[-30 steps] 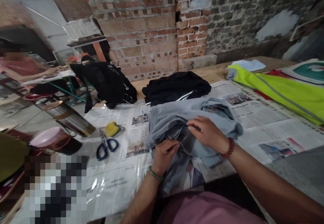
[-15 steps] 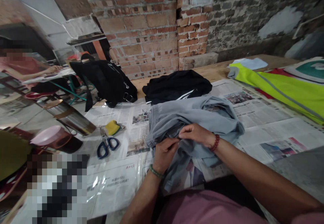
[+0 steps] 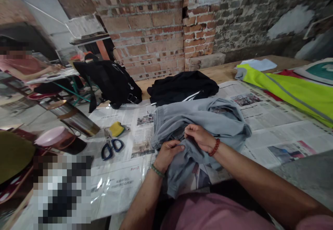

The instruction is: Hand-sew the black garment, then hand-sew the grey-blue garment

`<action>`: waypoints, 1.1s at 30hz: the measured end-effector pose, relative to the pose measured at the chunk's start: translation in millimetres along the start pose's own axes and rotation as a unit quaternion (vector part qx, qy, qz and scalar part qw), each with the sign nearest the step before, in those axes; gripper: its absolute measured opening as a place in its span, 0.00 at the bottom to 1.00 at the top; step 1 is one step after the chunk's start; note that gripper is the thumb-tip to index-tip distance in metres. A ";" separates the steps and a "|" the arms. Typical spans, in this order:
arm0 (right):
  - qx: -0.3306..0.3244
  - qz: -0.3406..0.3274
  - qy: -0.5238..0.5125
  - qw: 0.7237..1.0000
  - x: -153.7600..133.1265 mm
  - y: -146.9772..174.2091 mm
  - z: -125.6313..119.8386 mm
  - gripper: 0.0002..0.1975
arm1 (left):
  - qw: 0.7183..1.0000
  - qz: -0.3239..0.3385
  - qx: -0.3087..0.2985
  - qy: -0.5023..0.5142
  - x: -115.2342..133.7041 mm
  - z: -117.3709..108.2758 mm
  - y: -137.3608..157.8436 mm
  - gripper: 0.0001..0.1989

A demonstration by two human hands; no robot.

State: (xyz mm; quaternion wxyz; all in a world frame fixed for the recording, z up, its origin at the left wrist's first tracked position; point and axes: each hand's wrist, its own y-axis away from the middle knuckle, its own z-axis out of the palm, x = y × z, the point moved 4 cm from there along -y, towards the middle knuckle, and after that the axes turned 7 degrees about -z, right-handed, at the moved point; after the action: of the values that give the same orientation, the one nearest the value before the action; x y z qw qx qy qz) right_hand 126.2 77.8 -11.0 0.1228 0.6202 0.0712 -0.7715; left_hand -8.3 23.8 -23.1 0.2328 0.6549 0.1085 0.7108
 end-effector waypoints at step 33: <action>0.093 -0.115 -0.137 0.979 -131.3 -61.2 -67.1 0.10 | 0.999 -0.041 -0.027 0.016 -9.3 -4.6 -3.8 0.11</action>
State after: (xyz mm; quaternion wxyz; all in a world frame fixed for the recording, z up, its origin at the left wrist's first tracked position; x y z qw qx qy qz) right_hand 198.6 167.4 99.4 -0.0160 0.5046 0.0523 -0.8616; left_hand -11.8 23.4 -33.6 0.2780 0.6320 0.1198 0.7134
